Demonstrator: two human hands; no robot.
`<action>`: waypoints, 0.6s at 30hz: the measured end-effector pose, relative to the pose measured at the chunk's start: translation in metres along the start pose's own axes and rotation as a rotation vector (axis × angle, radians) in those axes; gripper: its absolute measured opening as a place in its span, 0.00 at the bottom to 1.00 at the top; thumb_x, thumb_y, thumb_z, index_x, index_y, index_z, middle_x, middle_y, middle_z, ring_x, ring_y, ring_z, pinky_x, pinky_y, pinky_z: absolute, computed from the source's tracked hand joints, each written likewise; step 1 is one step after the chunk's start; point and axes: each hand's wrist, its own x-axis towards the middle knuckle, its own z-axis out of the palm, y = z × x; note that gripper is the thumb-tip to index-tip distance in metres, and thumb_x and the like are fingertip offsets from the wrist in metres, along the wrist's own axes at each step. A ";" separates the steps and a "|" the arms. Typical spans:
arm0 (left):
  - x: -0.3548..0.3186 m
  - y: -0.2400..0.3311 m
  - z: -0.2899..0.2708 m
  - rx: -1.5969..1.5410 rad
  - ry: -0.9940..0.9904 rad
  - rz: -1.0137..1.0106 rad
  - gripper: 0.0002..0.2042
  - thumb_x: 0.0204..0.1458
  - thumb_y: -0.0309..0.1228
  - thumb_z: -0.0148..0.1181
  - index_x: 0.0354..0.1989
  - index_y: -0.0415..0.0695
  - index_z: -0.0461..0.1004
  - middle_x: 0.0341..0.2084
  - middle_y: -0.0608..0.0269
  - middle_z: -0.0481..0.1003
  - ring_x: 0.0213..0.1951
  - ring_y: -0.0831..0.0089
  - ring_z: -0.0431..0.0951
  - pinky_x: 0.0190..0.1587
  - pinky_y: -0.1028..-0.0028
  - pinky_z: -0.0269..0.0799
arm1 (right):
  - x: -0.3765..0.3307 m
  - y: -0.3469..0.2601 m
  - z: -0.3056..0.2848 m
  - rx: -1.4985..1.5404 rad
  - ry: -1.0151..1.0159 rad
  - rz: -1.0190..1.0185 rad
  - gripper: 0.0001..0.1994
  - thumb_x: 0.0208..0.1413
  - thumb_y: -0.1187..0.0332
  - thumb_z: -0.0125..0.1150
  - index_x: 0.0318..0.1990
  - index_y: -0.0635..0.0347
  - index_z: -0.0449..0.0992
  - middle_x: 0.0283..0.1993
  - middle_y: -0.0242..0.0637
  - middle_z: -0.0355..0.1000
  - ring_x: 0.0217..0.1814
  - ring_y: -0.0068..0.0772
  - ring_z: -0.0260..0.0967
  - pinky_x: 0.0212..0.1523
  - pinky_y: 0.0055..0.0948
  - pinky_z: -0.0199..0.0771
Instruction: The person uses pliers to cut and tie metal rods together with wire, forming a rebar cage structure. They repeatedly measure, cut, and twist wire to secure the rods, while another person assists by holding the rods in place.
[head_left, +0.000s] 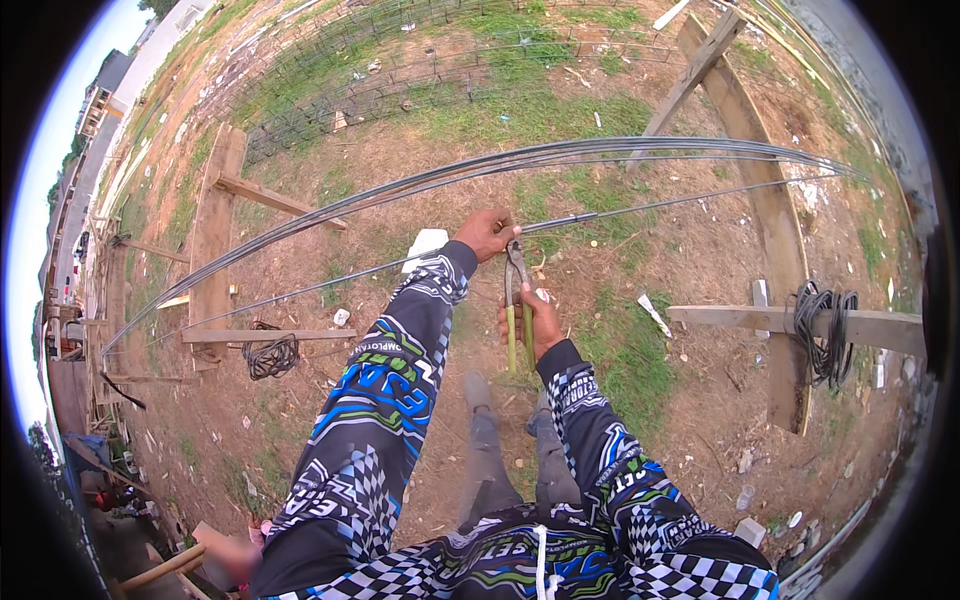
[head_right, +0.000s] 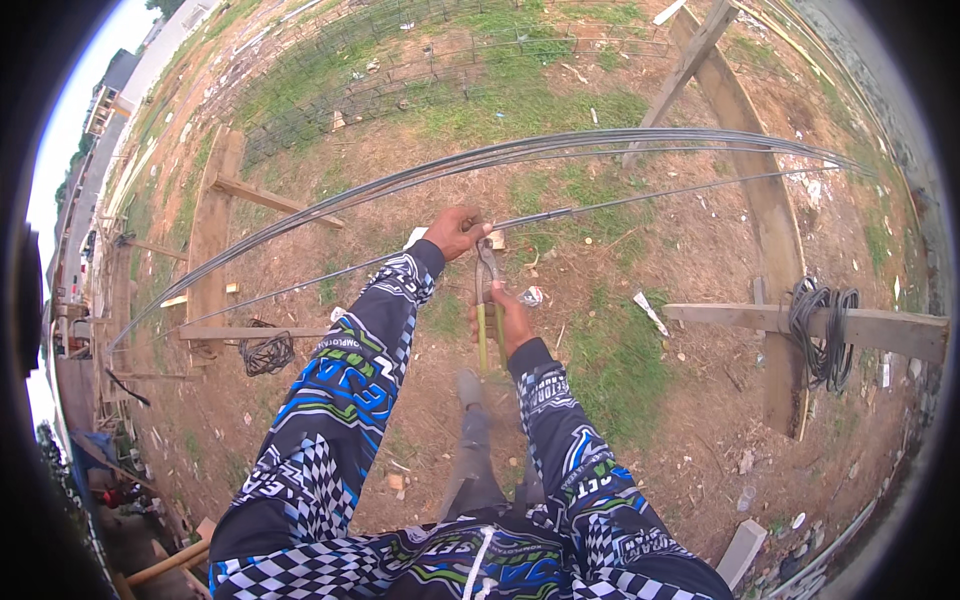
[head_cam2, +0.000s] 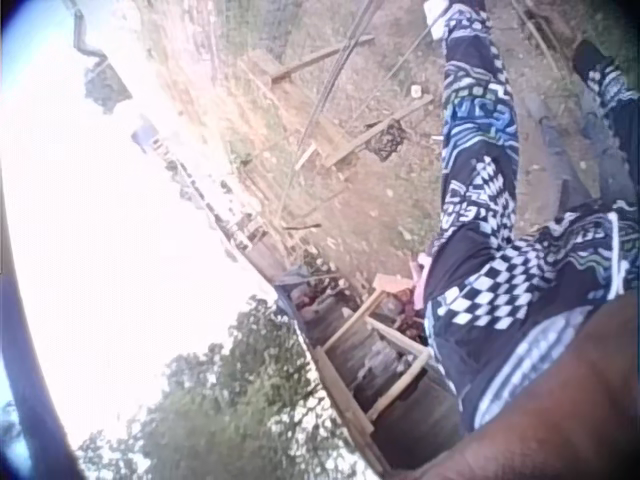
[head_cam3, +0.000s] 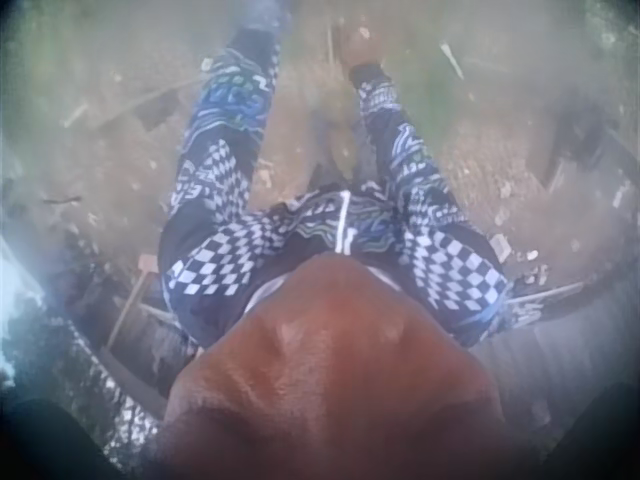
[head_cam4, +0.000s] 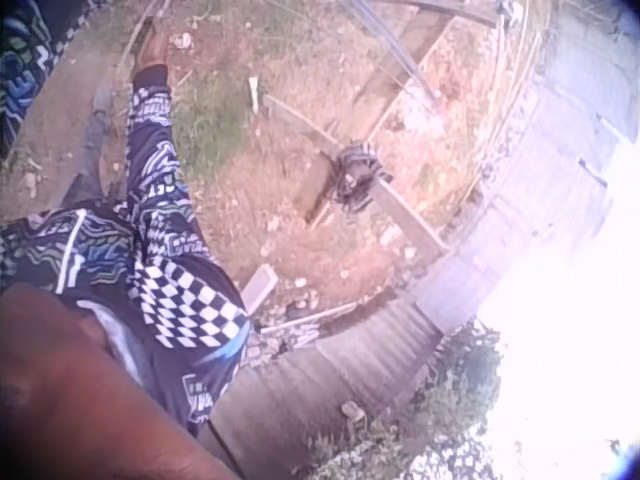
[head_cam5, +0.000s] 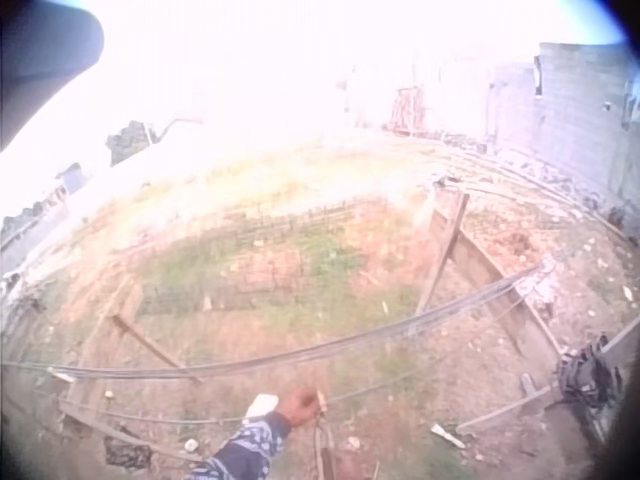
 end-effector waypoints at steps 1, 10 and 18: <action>0.001 0.001 -0.001 -0.011 0.000 -0.003 0.16 0.50 0.40 0.62 0.29 0.37 0.74 0.22 0.47 0.75 0.28 0.56 0.76 0.35 0.61 0.70 | 0.006 0.000 -0.010 0.296 -0.230 0.132 0.19 0.51 0.54 0.66 0.39 0.59 0.71 0.29 0.38 0.71 0.29 0.42 0.70 0.33 0.39 0.71; 0.010 -0.010 0.001 -0.076 0.021 0.040 0.16 0.52 0.41 0.61 0.31 0.38 0.75 0.25 0.45 0.76 0.30 0.56 0.76 0.36 0.60 0.70 | -0.018 -0.010 -0.062 -0.931 0.375 -0.645 0.31 0.40 0.74 0.61 0.57 0.57 0.60 0.48 0.47 0.66 0.46 0.52 0.69 0.43 0.44 0.72; 0.010 0.000 -0.006 0.027 -0.032 0.013 0.20 0.52 0.46 0.62 0.36 0.37 0.76 0.28 0.46 0.76 0.33 0.57 0.76 0.38 0.62 0.70 | -0.026 -0.006 -0.045 -1.027 0.245 -0.482 0.27 0.42 0.74 0.60 0.55 0.56 0.65 0.54 0.49 0.65 0.51 0.54 0.67 0.45 0.44 0.71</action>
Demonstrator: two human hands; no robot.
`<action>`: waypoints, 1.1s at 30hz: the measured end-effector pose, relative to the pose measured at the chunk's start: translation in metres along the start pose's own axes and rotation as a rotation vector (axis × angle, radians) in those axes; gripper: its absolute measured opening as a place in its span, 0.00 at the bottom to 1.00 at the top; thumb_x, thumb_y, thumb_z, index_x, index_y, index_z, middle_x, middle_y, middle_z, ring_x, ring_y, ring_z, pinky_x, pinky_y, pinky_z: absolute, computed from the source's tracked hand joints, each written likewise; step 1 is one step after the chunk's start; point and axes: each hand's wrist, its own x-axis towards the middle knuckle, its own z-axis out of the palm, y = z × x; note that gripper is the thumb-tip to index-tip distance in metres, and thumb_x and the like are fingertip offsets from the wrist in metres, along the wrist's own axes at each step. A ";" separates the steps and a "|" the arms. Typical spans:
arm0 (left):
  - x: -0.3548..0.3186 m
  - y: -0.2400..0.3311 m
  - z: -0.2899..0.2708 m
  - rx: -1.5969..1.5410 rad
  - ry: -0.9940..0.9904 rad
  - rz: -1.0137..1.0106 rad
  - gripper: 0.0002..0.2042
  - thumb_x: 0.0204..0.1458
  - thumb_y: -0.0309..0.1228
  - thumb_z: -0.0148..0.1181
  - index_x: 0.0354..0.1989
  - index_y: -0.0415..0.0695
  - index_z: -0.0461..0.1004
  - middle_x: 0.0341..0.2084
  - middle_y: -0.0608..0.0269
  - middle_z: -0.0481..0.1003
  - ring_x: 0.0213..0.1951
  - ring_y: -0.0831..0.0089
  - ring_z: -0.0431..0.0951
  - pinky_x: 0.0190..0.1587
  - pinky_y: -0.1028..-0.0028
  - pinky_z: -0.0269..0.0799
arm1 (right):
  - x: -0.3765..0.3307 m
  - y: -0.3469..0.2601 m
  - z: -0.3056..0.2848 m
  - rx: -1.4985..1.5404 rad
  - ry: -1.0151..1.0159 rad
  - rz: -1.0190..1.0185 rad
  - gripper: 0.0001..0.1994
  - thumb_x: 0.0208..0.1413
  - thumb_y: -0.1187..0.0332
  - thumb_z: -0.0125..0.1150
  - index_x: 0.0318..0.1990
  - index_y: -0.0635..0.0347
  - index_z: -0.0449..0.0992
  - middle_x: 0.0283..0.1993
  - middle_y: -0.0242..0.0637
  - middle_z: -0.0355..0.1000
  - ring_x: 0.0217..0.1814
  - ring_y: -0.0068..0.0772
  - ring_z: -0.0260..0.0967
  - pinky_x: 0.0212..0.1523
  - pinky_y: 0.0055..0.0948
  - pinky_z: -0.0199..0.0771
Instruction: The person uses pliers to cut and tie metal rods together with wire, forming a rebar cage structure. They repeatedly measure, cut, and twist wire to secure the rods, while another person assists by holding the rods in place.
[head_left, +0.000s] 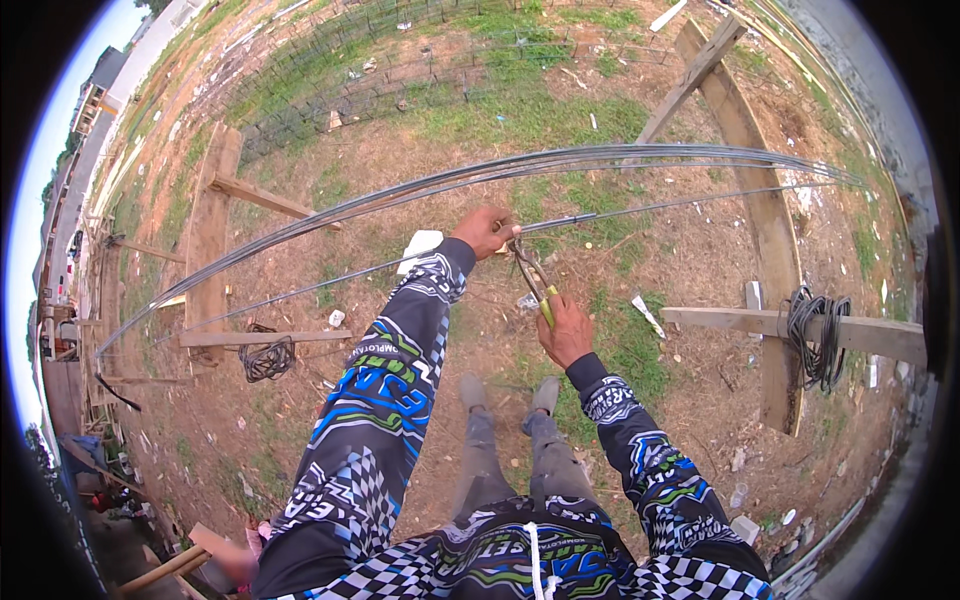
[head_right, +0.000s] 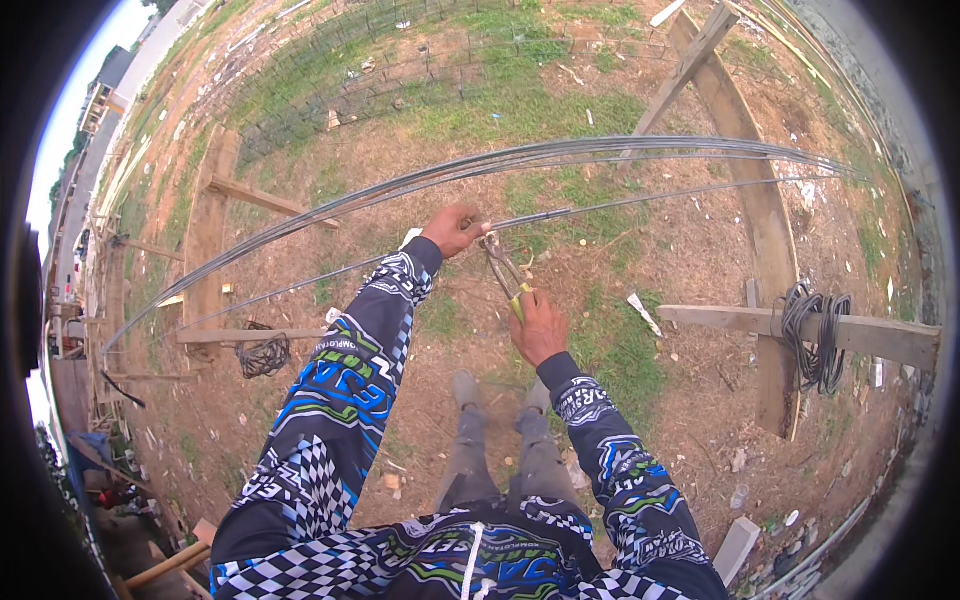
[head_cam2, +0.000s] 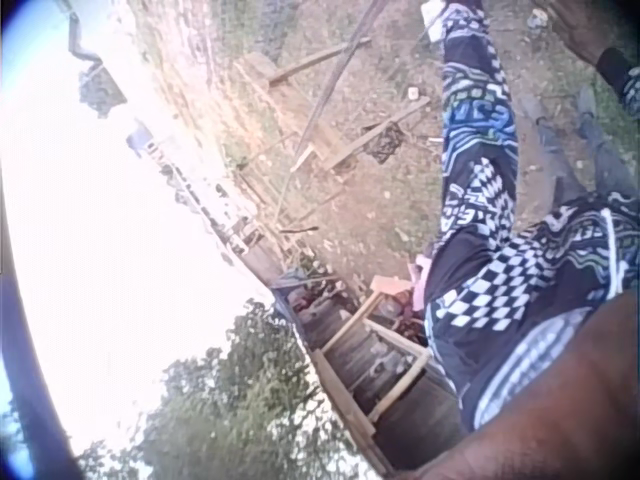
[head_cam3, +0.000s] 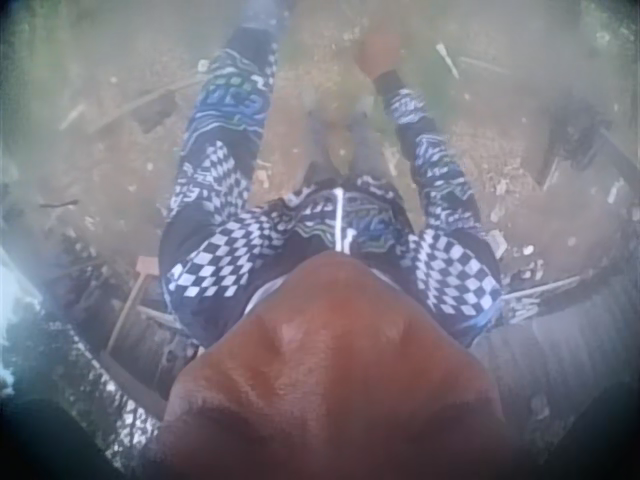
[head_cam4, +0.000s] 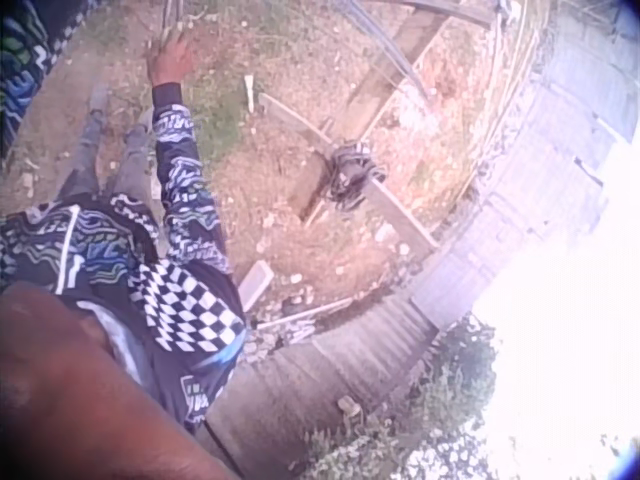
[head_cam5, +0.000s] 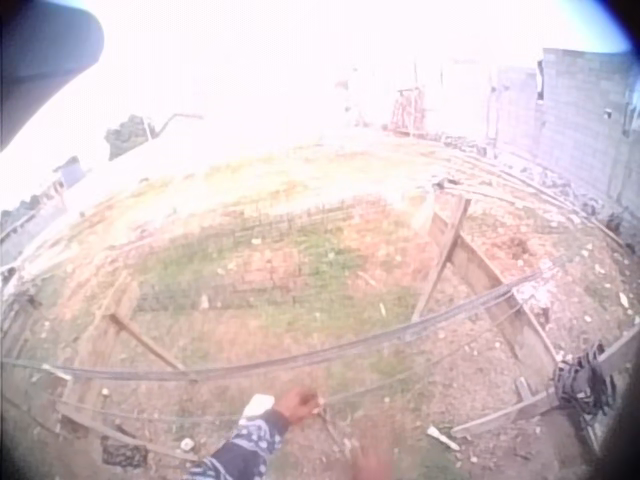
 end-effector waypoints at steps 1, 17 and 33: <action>0.001 -0.003 0.000 0.006 -0.008 0.001 0.20 0.52 0.46 0.62 0.36 0.37 0.77 0.28 0.45 0.76 0.33 0.57 0.76 0.39 0.62 0.70 | -0.001 -0.005 0.000 0.016 -0.061 0.064 0.28 0.41 0.74 0.60 0.56 0.55 0.65 0.56 0.49 0.64 0.53 0.54 0.67 0.47 0.44 0.70; 0.005 -0.002 0.007 -0.034 0.057 0.060 0.17 0.52 0.45 0.60 0.34 0.40 0.79 0.23 0.49 0.75 0.29 0.54 0.76 0.35 0.61 0.70 | -0.001 -0.012 0.018 0.074 0.224 0.026 0.36 0.48 0.69 0.62 0.67 0.47 0.56 0.55 0.47 0.62 0.53 0.53 0.64 0.50 0.48 0.66; 0.001 0.000 0.002 0.061 0.117 0.039 0.18 0.55 0.45 0.56 0.36 0.40 0.79 0.26 0.45 0.76 0.32 0.50 0.76 0.37 0.59 0.69 | 0.049 0.049 -0.033 0.006 0.126 -0.305 0.34 0.52 0.59 0.63 0.66 0.50 0.57 0.42 0.45 0.67 0.43 0.49 0.69 0.39 0.44 0.71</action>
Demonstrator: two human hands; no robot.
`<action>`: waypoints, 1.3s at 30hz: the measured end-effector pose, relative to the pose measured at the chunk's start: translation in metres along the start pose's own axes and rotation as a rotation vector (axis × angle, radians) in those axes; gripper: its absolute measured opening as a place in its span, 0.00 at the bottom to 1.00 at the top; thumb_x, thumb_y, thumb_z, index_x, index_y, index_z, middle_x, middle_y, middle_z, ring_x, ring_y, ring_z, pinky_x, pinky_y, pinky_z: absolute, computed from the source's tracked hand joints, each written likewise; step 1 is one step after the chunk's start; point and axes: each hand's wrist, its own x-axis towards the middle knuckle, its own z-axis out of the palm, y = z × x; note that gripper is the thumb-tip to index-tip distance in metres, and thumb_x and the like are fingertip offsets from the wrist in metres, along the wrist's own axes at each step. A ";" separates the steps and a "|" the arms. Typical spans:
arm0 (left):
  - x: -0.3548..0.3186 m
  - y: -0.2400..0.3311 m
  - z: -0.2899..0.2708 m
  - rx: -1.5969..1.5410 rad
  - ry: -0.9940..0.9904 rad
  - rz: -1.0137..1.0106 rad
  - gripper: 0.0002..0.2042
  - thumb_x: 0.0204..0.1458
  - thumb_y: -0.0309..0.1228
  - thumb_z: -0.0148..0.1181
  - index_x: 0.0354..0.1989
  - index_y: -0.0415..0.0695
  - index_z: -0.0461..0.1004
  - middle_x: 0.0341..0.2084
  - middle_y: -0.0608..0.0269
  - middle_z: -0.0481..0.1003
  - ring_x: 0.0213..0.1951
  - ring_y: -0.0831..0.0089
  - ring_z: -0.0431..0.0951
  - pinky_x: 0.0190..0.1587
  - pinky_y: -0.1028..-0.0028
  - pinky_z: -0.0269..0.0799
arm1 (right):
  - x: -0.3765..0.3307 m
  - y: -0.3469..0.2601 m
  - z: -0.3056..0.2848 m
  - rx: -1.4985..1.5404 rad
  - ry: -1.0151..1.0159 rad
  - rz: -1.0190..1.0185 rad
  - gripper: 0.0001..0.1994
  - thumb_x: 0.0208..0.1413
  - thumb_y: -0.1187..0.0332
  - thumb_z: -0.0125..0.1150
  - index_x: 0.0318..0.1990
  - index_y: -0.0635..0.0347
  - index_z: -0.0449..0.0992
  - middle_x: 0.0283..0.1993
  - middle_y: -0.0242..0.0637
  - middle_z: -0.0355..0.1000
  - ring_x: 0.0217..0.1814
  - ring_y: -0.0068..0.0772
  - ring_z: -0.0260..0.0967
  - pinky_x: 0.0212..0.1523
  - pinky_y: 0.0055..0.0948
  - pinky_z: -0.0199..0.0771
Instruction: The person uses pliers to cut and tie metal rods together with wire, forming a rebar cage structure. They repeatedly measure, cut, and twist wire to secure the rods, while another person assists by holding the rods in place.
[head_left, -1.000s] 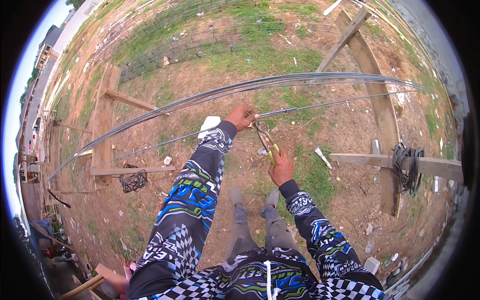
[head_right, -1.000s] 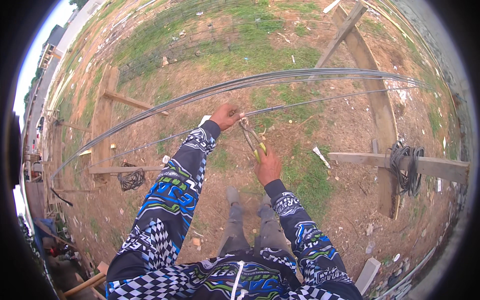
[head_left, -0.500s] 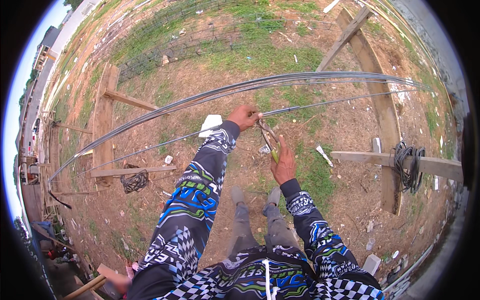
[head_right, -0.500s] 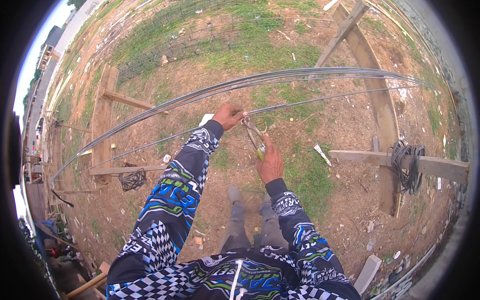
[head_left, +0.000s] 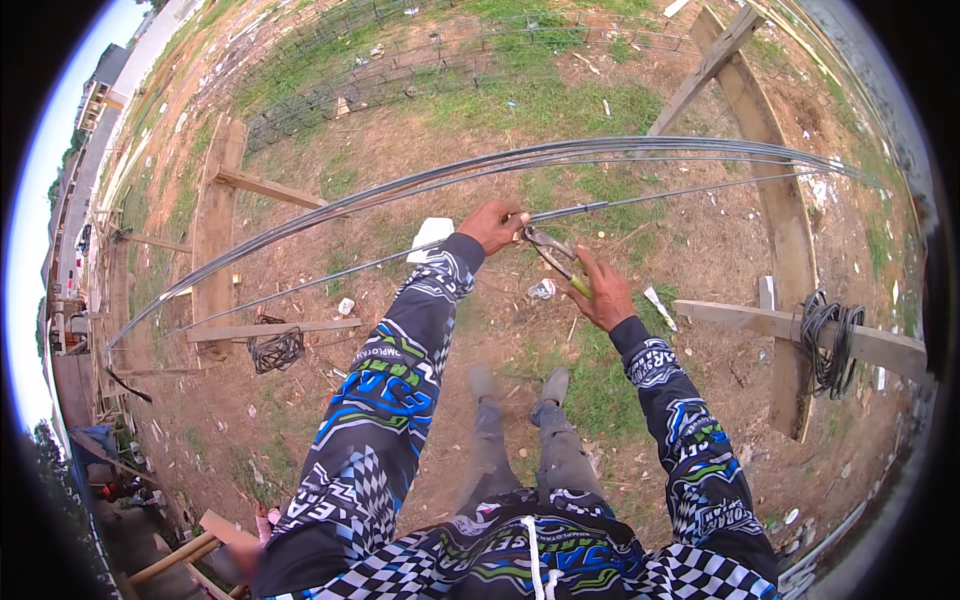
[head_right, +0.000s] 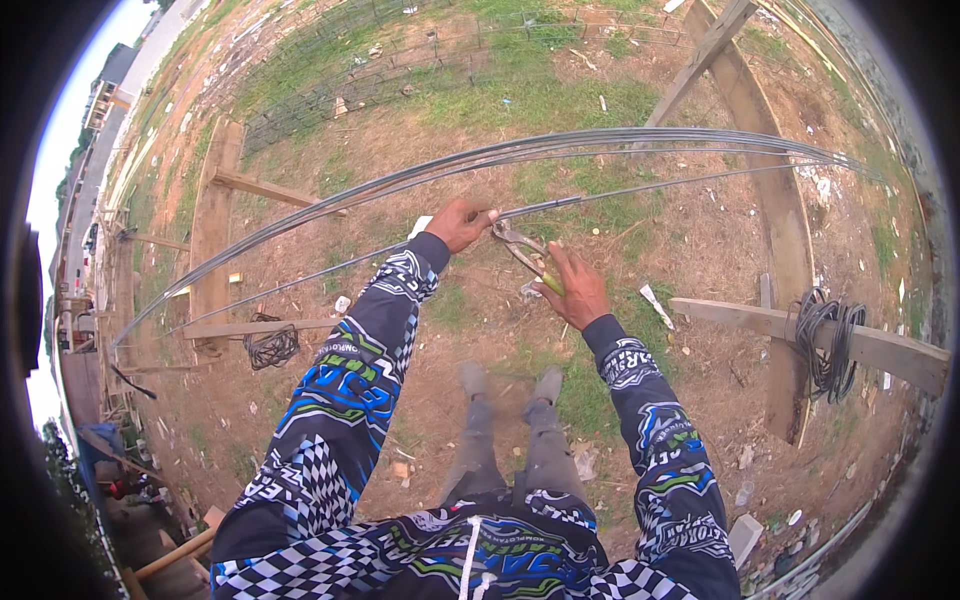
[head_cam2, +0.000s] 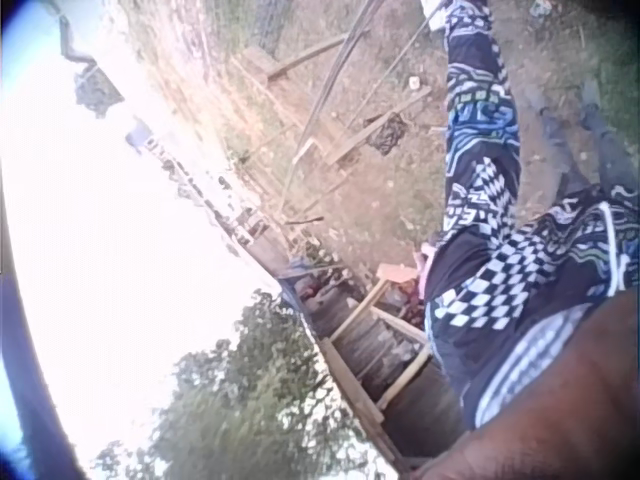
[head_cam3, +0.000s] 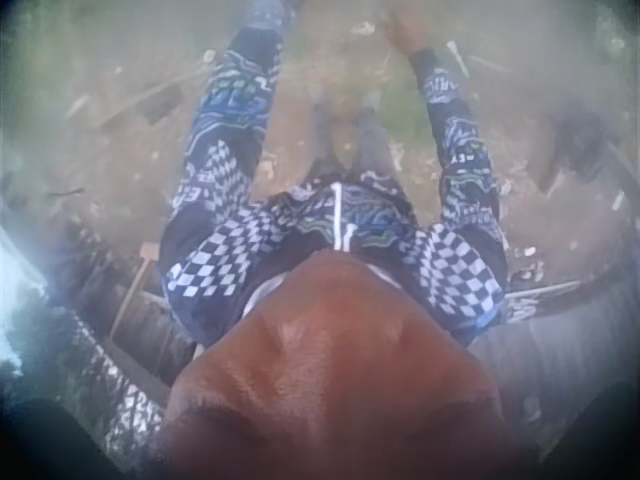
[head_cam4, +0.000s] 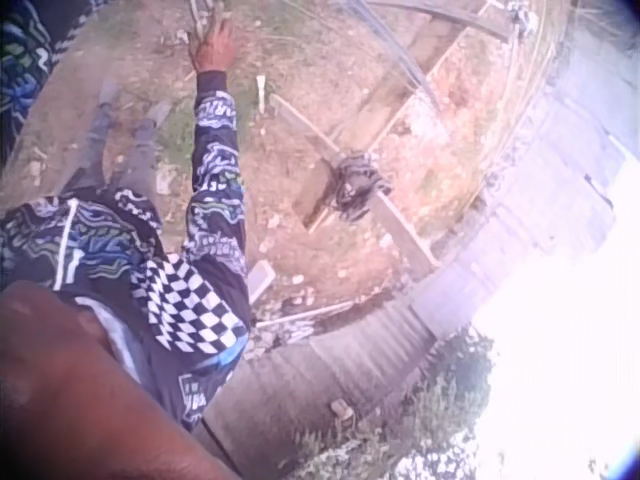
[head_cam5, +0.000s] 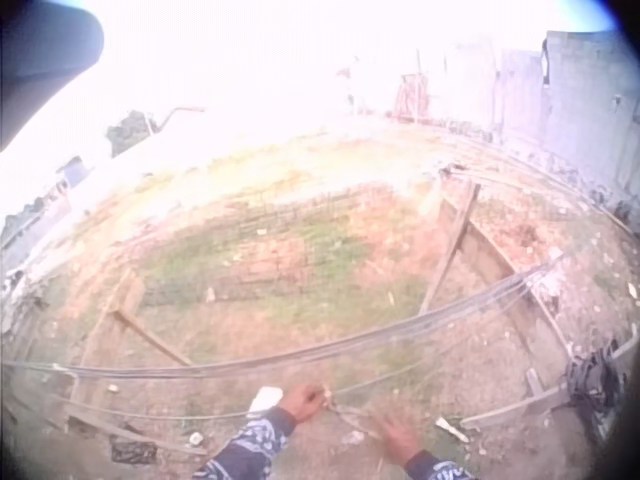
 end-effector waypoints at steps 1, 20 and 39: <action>0.002 0.002 0.000 -0.002 -0.012 -0.005 0.18 0.55 0.44 0.56 0.36 0.39 0.79 0.27 0.45 0.76 0.32 0.52 0.76 0.37 0.60 0.69 | -0.004 -0.003 0.003 0.003 0.010 0.018 0.34 0.52 0.58 0.63 0.66 0.51 0.58 0.42 0.45 0.67 0.43 0.49 0.69 0.39 0.44 0.71; -0.009 0.016 -0.004 0.102 0.131 0.032 0.13 0.55 0.37 0.59 0.36 0.37 0.76 0.23 0.54 0.74 0.30 0.62 0.76 0.39 0.66 0.70 | 0.001 -0.018 0.032 1.666 -0.720 0.798 0.30 0.62 0.40 0.42 0.42 0.62 0.71 0.28 0.36 0.72 0.24 0.31 0.71 0.26 0.29 0.74; -0.038 0.085 0.122 -1.011 0.643 -0.635 0.16 0.56 0.36 0.59 0.23 0.34 0.72 0.12 0.59 0.71 0.12 0.70 0.71 0.15 0.70 0.66 | -0.035 -0.085 0.036 0.216 0.031 0.615 0.33 0.42 0.70 0.66 0.58 0.58 0.61 0.52 0.48 0.67 0.56 0.51 0.65 0.52 0.47 0.65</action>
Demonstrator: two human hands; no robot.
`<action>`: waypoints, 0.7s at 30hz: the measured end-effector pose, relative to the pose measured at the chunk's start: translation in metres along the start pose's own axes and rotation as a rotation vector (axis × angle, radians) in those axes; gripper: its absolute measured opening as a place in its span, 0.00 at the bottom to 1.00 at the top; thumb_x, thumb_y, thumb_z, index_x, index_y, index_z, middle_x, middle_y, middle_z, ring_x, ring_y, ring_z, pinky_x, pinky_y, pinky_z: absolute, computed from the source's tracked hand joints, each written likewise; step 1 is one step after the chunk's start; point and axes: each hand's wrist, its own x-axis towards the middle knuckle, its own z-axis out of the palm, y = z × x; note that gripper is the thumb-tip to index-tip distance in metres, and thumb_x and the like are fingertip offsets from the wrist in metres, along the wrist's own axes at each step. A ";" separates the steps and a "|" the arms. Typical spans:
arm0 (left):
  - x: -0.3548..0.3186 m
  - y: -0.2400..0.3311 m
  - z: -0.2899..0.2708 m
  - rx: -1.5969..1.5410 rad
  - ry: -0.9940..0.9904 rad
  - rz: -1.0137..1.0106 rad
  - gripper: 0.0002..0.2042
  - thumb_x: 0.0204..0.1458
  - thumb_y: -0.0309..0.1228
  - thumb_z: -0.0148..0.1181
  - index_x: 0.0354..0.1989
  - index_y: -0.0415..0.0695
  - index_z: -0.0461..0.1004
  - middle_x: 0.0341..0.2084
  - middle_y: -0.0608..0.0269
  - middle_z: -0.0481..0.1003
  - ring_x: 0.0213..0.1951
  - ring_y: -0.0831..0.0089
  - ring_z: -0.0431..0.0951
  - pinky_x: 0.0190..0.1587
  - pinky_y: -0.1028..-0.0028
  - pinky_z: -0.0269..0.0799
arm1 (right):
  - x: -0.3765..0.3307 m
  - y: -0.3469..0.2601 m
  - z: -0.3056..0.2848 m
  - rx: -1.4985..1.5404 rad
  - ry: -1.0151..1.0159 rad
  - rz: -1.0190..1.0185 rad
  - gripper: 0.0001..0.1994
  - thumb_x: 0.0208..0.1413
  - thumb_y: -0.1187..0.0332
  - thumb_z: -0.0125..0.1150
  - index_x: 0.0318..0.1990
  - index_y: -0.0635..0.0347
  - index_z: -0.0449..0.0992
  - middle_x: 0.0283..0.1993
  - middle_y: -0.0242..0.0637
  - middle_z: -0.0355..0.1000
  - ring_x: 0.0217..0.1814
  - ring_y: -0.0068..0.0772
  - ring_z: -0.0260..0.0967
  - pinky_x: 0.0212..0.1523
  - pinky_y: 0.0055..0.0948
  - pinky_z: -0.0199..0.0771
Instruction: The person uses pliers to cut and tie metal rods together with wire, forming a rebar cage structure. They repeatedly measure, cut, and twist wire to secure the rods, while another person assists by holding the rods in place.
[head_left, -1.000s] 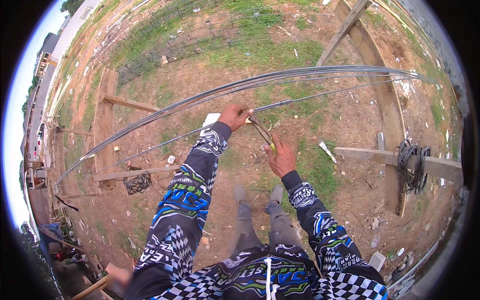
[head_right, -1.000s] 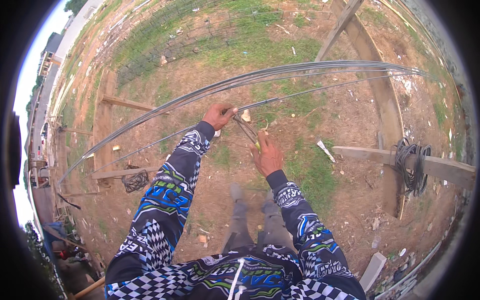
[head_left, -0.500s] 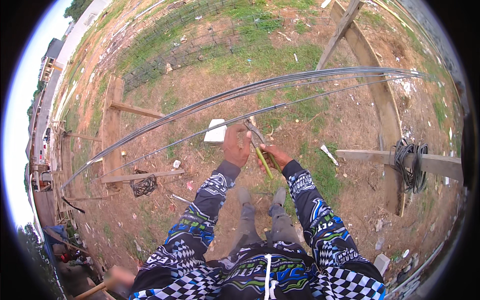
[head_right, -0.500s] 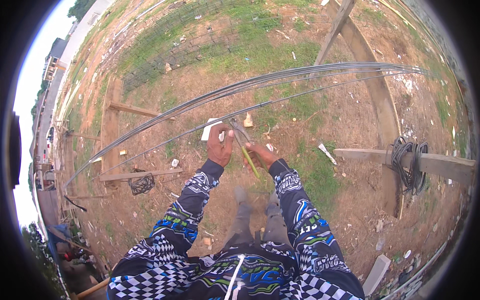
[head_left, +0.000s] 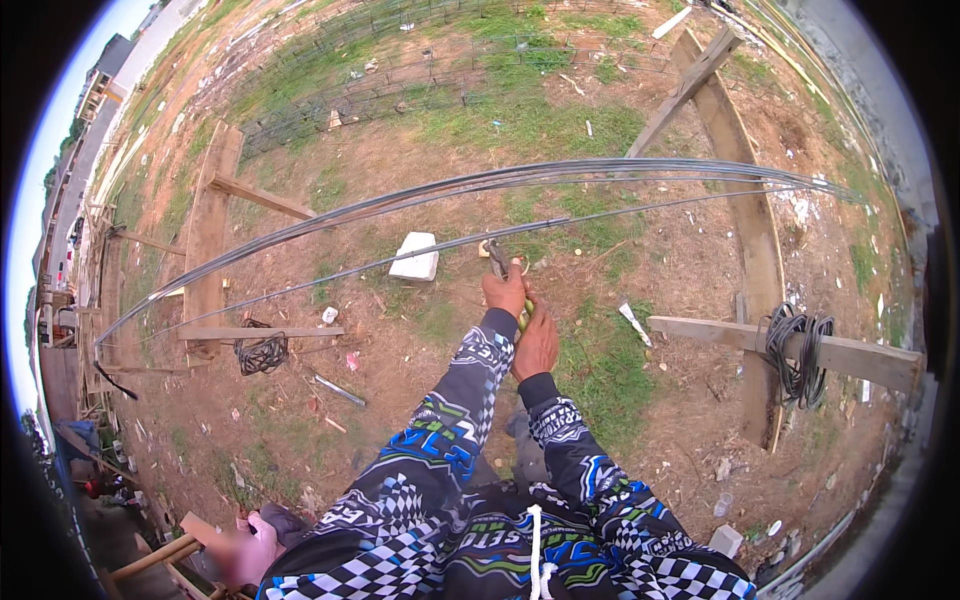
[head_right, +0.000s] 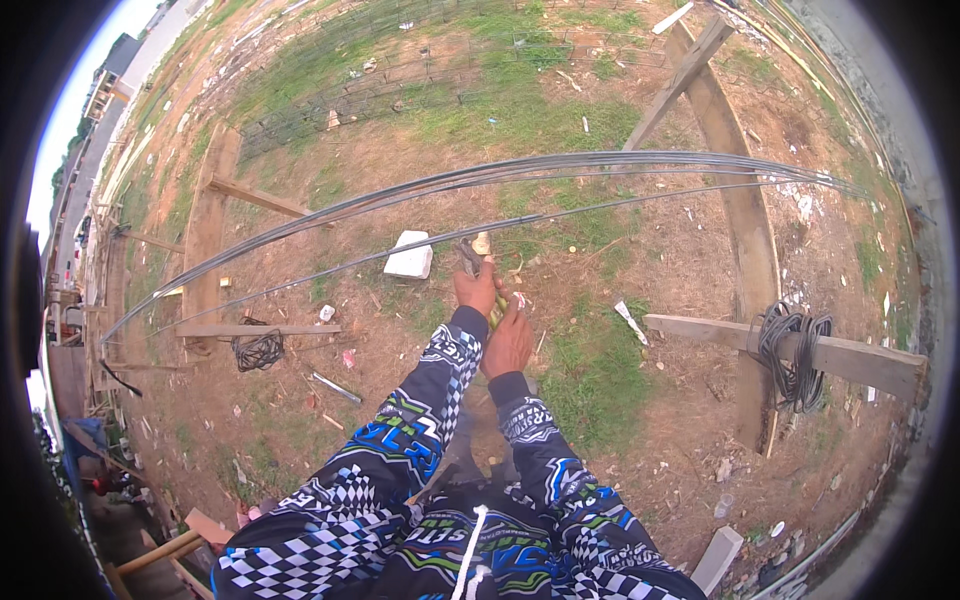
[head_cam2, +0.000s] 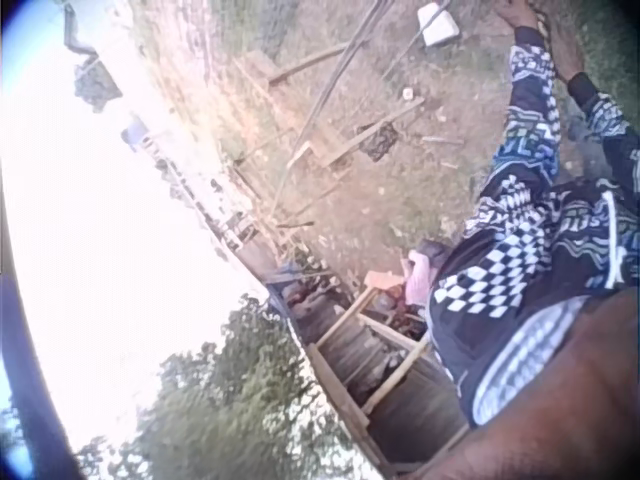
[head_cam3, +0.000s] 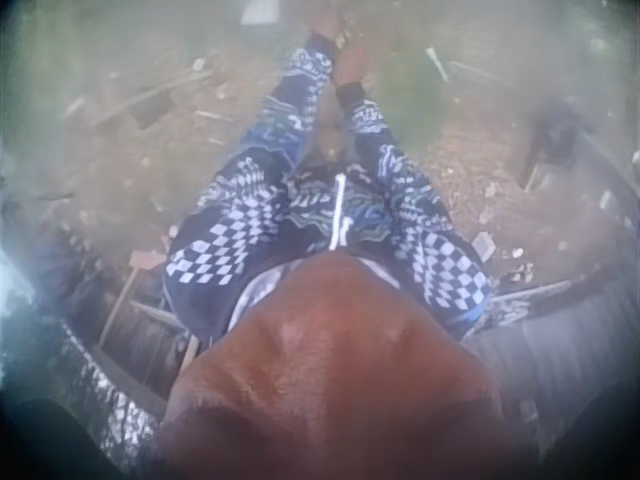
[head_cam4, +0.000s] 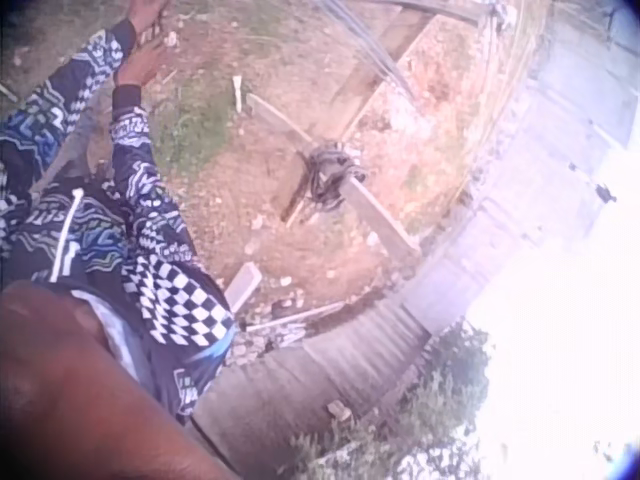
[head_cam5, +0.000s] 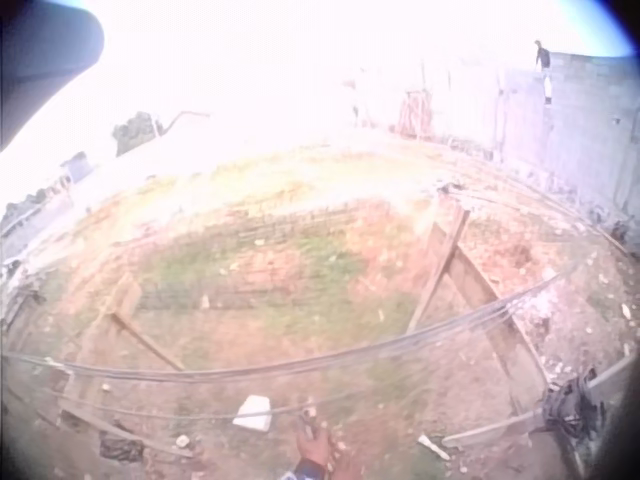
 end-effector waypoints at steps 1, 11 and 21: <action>-0.005 0.004 0.004 0.060 0.061 0.039 0.17 0.56 0.36 0.59 0.21 0.35 0.72 0.12 0.59 0.71 0.12 0.70 0.70 0.15 0.70 0.66 | 0.002 0.004 0.008 -0.081 0.040 0.068 0.31 0.43 0.68 0.65 0.58 0.58 0.62 0.52 0.49 0.67 0.57 0.52 0.64 0.52 0.48 0.64; 0.021 0.000 -0.013 0.199 -0.341 -0.072 0.19 0.52 0.48 0.62 0.31 0.41 0.80 0.29 0.64 0.79 0.34 0.72 0.77 0.35 0.70 0.72 | 0.068 0.026 -0.053 -0.021 -0.347 -0.150 0.17 0.48 0.62 0.66 0.40 0.64 0.72 0.34 0.56 0.74 0.40 0.60 0.72 0.39 0.50 0.70; 0.039 -0.020 -0.021 -0.132 -0.437 -0.089 0.25 0.52 0.47 0.63 0.46 0.36 0.71 0.37 0.53 0.78 0.40 0.62 0.79 0.46 0.61 0.74 | 0.053 0.041 -0.027 0.609 -0.933 0.315 0.14 0.52 0.64 0.65 0.38 0.61 0.69 0.25 0.35 0.69 0.26 0.29 0.67 0.27 0.33 0.67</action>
